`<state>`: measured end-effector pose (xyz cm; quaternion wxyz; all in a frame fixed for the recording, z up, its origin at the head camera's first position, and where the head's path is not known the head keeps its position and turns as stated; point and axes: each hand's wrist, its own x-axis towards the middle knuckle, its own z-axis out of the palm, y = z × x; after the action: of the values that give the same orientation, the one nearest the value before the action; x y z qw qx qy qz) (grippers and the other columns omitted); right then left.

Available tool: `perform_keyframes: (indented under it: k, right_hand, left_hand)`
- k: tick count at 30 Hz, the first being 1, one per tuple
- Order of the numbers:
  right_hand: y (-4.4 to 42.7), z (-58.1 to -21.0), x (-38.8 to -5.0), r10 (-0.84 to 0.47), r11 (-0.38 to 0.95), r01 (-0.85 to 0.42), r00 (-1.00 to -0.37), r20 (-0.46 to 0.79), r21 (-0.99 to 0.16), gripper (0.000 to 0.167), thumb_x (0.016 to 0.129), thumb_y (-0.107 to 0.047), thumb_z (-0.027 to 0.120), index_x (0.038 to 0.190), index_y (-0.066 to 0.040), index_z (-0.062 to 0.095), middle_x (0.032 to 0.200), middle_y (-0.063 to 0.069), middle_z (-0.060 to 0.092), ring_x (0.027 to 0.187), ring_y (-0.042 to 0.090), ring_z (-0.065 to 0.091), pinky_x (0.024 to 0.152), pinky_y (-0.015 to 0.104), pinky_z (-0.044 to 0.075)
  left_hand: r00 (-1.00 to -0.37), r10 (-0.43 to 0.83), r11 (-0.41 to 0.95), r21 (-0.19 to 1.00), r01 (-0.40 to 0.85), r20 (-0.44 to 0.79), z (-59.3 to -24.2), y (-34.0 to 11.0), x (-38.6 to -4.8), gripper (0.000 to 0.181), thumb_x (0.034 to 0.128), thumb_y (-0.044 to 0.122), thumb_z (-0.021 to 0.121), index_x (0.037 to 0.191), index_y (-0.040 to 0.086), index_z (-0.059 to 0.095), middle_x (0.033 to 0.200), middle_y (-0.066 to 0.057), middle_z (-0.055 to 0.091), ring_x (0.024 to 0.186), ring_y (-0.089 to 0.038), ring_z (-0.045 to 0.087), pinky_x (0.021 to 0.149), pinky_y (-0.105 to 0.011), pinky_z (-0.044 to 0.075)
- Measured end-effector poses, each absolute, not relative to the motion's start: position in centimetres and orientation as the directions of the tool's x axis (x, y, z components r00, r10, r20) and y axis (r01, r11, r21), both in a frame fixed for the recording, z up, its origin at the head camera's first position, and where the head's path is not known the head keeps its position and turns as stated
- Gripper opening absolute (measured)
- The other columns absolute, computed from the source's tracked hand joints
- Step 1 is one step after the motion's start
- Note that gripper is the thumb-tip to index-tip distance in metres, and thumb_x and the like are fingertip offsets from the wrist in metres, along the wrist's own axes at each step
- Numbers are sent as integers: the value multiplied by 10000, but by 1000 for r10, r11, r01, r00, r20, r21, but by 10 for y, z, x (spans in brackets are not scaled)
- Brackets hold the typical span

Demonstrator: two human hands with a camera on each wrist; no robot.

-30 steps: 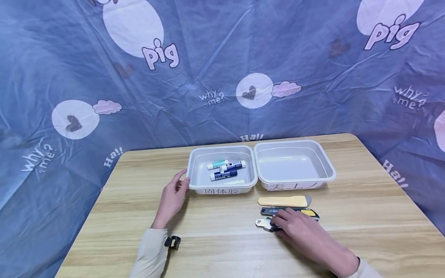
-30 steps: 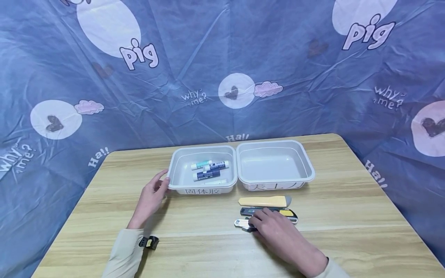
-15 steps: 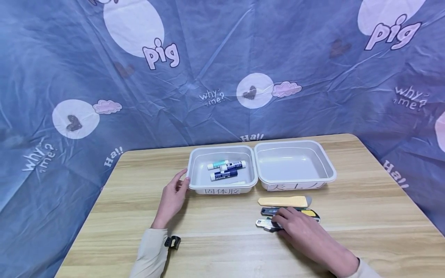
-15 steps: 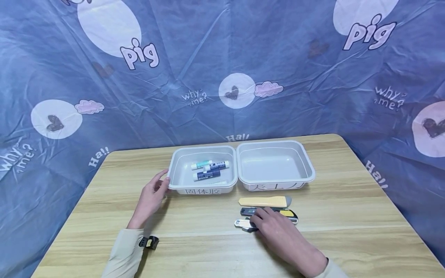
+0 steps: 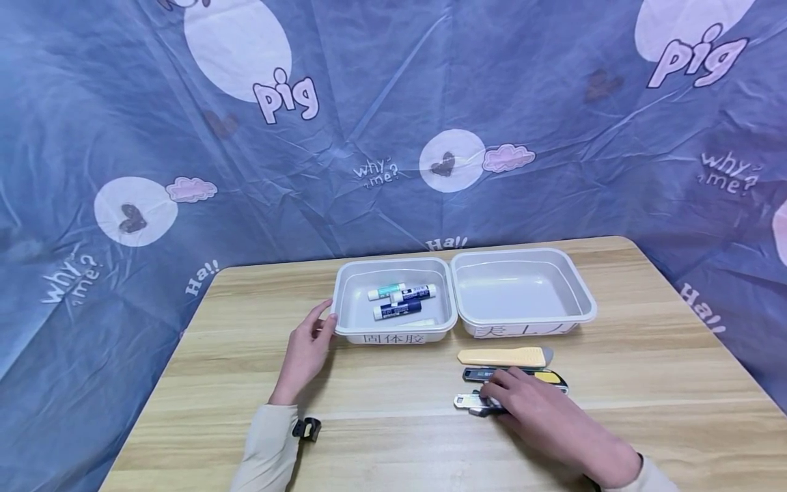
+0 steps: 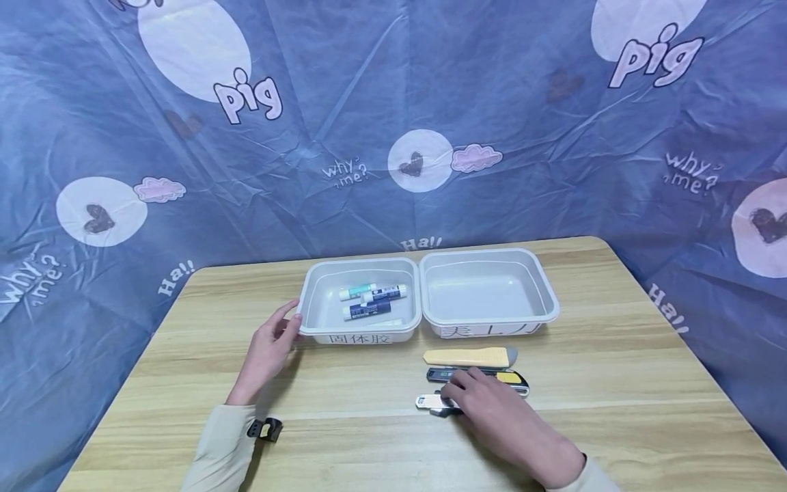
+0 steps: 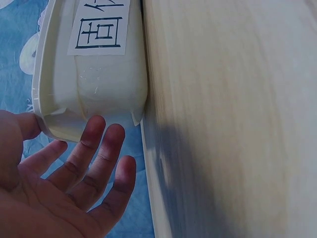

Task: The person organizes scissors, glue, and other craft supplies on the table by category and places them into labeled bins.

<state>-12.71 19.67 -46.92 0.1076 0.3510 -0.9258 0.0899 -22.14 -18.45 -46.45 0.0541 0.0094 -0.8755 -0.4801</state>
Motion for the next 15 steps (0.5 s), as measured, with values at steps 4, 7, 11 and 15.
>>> perform_keyframes:
  k: [4,7,11,15]
  right_hand:
    - [200,-467,-127,-624,743,-658,-748,228,-124,402,742,-124,883,1088,-216,700,1059,-72,636,976,131,611,739,362,548]
    - [199,-467,-127,-625,743,-659,-746,231,-117,401,746,-110,872,1094,-209,700,1055,-65,644,980,141,622,745,367,553]
    - [198,-469,-126,-635,739,-666,-738,227,-101,408,752,-100,861,1114,-189,696,1037,-61,642,948,145,623,753,364,551]
    - [197,-469,-125,-640,740,-666,-740,206,-90,421,753,-116,867,1135,-165,698,1056,-27,664,953,176,647,794,390,562]
  left_hand:
    - [-993,-74,540,841,35,89,-466,-185,-221,427,1075,285,538,1482,153,543,965,-115,732,891,-283,695,759,-312,510]
    - [-993,-74,542,840,42,97,-467,-184,-221,428,1076,283,538,1480,143,545,953,-112,729,882,-287,691,741,-299,507]
    - [-993,-61,540,840,52,101,-468,-184,-222,439,1079,287,533,1488,126,534,950,-115,729,881,-286,689,742,-306,507]
    - [-994,-53,540,840,56,101,-468,-185,-222,442,1082,288,529,1492,124,529,951,-119,730,891,-289,691,762,-325,511]
